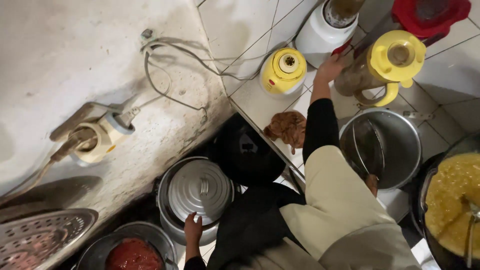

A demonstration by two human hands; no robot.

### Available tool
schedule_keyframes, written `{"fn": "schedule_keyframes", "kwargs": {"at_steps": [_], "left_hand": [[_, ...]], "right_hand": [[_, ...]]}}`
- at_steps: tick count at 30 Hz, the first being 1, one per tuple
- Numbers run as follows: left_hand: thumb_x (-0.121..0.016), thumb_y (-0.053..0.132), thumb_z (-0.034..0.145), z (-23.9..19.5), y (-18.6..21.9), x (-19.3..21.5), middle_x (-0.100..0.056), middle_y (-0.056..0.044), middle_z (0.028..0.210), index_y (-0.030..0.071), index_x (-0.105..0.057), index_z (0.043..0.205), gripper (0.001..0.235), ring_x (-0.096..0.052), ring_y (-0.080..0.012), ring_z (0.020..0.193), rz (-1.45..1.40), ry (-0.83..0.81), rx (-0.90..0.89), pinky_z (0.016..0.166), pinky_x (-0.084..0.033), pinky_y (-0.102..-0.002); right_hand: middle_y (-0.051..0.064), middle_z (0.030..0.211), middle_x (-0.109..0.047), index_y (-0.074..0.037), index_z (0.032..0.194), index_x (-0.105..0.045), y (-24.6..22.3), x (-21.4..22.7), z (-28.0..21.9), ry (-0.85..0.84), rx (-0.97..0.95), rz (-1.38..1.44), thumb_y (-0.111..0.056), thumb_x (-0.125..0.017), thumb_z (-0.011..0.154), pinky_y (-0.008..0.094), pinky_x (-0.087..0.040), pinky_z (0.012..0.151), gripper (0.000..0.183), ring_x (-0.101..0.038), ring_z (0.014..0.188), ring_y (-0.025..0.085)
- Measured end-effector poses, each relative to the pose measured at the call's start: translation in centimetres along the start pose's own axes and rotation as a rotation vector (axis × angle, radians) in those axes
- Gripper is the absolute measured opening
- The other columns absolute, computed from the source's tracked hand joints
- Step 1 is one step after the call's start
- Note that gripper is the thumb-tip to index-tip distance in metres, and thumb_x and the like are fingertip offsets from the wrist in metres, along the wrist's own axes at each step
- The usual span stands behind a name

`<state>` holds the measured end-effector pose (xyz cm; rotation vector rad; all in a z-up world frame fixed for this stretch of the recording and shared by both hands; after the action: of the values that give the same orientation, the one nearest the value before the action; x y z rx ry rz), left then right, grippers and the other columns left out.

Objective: Fill a blender jar with grains and grind them using a blender.

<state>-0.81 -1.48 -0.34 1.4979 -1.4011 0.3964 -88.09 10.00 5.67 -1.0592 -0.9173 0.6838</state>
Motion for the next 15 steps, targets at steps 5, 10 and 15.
{"fn": "schedule_keyframes", "kwargs": {"at_steps": [5, 10, 15], "left_hand": [[-0.07, 0.029, 0.088, 0.3, 0.2, -1.6, -0.064, -0.022, 0.133, 0.007, -0.068, 0.127, 0.045, -0.058, -0.0408, 0.127, -0.018, 0.061, -0.132, 0.106, -0.046, -0.047], [-0.069, 0.031, 0.089, -1.7, -0.5, -2.2, -0.066, -0.021, 0.132, 0.007, -0.067, 0.129, 0.047, -0.06, -0.0385, 0.126, -0.06, -0.029, -0.083, 0.106, -0.048, -0.045], [-0.07, 0.033, 0.089, -3.0, -2.3, -1.9, -0.073, -0.02, 0.118, 0.009, -0.066, 0.133, 0.051, -0.068, -0.0369, 0.114, -0.05, -0.125, 0.058, 0.1, -0.054, -0.044]], "right_hand": [[0.029, 0.123, -0.061, 0.006, 0.123, -0.062, 5.2, 1.0, -4.4, -0.191, 0.164, -0.616, -0.021, -0.069, 0.086, 0.043, -0.055, 0.087, 0.046, -0.066, 0.109, 0.039], [0.019, 0.136, -0.062, -0.004, 0.126, -0.069, -1.3, 6.4, -11.4, -0.819, 0.203, -1.082, -0.022, -0.065, 0.091, 0.048, -0.053, 0.094, 0.039, -0.062, 0.123, 0.038], [0.017, 0.127, -0.07, -0.006, 0.119, -0.075, -10.1, 11.5, -16.2, -1.103, 0.191, -1.166, -0.036, -0.073, 0.084, 0.045, -0.055, 0.093, 0.047, -0.068, 0.115, 0.033]]}}
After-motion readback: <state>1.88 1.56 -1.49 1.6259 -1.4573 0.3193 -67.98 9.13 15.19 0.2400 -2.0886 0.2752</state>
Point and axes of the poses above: each hand's wrist, its own z-axis towards the middle knuckle, its own x-axis out of the back of the hand, y = z × x, the point moved 2 cm from there along z, towards the middle knuckle
